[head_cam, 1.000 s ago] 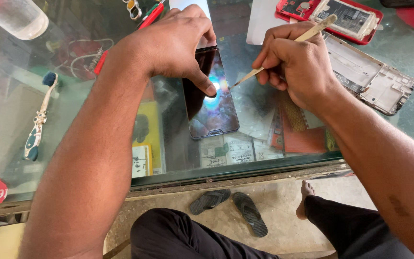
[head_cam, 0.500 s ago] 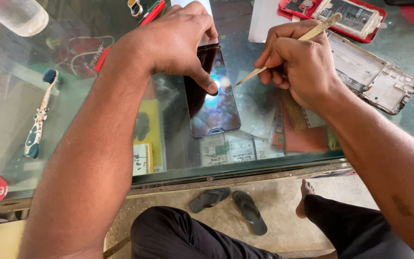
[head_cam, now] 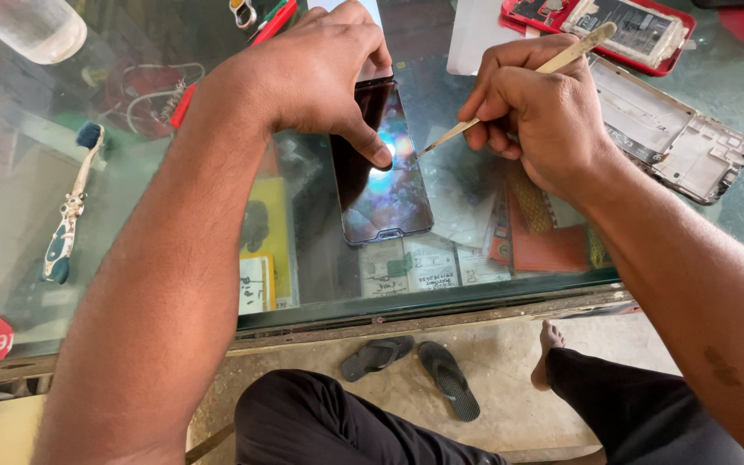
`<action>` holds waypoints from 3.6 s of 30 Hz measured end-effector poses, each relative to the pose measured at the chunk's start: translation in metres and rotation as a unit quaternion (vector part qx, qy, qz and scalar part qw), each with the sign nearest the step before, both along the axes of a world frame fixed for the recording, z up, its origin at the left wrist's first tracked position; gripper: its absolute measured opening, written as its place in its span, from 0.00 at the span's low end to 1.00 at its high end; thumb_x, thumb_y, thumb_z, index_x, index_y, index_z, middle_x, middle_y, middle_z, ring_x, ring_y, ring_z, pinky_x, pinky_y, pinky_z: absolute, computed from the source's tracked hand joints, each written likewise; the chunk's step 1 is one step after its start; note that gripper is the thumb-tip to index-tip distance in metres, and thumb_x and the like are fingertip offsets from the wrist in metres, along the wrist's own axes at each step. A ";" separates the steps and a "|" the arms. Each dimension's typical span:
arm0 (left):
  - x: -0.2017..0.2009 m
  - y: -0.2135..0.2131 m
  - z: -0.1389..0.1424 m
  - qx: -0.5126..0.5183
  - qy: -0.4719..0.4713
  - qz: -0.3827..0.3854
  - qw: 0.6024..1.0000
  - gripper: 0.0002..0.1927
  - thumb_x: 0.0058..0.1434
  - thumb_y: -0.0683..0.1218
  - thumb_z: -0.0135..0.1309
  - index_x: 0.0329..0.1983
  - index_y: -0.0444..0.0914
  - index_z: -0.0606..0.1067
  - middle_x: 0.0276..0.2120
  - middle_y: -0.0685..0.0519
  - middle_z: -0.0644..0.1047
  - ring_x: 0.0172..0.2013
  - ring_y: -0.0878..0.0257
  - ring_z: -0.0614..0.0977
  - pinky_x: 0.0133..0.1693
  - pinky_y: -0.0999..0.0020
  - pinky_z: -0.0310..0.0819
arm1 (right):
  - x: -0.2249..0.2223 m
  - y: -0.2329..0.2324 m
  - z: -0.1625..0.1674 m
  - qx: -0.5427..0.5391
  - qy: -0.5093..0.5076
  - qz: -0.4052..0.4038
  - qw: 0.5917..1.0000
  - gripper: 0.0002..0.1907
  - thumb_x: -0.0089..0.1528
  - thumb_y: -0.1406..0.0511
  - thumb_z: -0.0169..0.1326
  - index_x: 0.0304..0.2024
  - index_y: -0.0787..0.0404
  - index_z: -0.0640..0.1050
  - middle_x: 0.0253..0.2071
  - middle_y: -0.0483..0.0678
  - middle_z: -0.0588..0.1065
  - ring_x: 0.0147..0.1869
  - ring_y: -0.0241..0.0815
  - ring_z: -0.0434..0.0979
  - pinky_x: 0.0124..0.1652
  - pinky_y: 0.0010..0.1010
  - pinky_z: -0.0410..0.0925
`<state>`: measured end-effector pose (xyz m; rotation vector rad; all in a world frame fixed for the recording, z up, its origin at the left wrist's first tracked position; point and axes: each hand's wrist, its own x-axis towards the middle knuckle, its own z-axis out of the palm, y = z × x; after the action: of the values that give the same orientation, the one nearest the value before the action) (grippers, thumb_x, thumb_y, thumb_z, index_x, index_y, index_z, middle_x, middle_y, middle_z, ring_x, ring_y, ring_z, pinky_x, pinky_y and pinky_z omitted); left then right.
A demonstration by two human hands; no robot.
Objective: The person uses a metal spudger to pry and separate the smartphone screen from the chassis, then flips the device to disconnect internal ribbon cables. They work on a glass table with other disassembled phone parts nearby.
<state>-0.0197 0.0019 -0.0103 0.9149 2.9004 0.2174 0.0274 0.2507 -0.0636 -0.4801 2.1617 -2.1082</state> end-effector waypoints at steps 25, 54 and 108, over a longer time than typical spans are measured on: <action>-0.004 -0.002 -0.004 0.005 0.007 -0.004 1.000 0.49 0.27 0.62 0.81 0.53 0.40 0.75 0.55 0.51 0.71 0.61 0.52 0.69 0.59 0.58 0.67 | 0.002 -0.002 0.003 0.014 0.005 -0.014 1.000 0.10 0.59 0.74 0.43 0.28 0.69 0.76 0.23 0.54 0.74 0.19 0.35 0.68 0.19 0.23 0.60; -0.009 -0.004 -0.008 0.023 0.013 -0.028 0.999 0.48 0.28 0.63 0.81 0.50 0.38 0.75 0.53 0.48 0.73 0.59 0.49 0.70 0.56 0.57 0.67 | 0.039 -0.012 0.019 0.114 0.031 -0.090 0.989 0.11 0.58 0.74 0.44 0.27 0.69 0.79 0.23 0.52 0.76 0.19 0.31 0.69 0.18 0.23 0.61; 0.005 0.001 0.005 0.031 -0.073 0.057 0.995 0.50 0.30 0.59 0.79 0.58 0.40 0.72 0.51 0.47 0.79 0.50 0.52 0.82 0.47 0.55 0.77 | 0.104 -0.015 0.014 0.183 0.188 -0.118 0.958 0.13 0.55 0.78 0.41 0.26 0.69 0.78 0.21 0.51 0.77 0.16 0.32 0.71 0.18 0.23 0.64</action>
<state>-0.0145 0.0027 -0.0049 0.7098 2.8259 0.3699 0.1319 0.2356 -0.0492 -0.6551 2.8771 -1.7557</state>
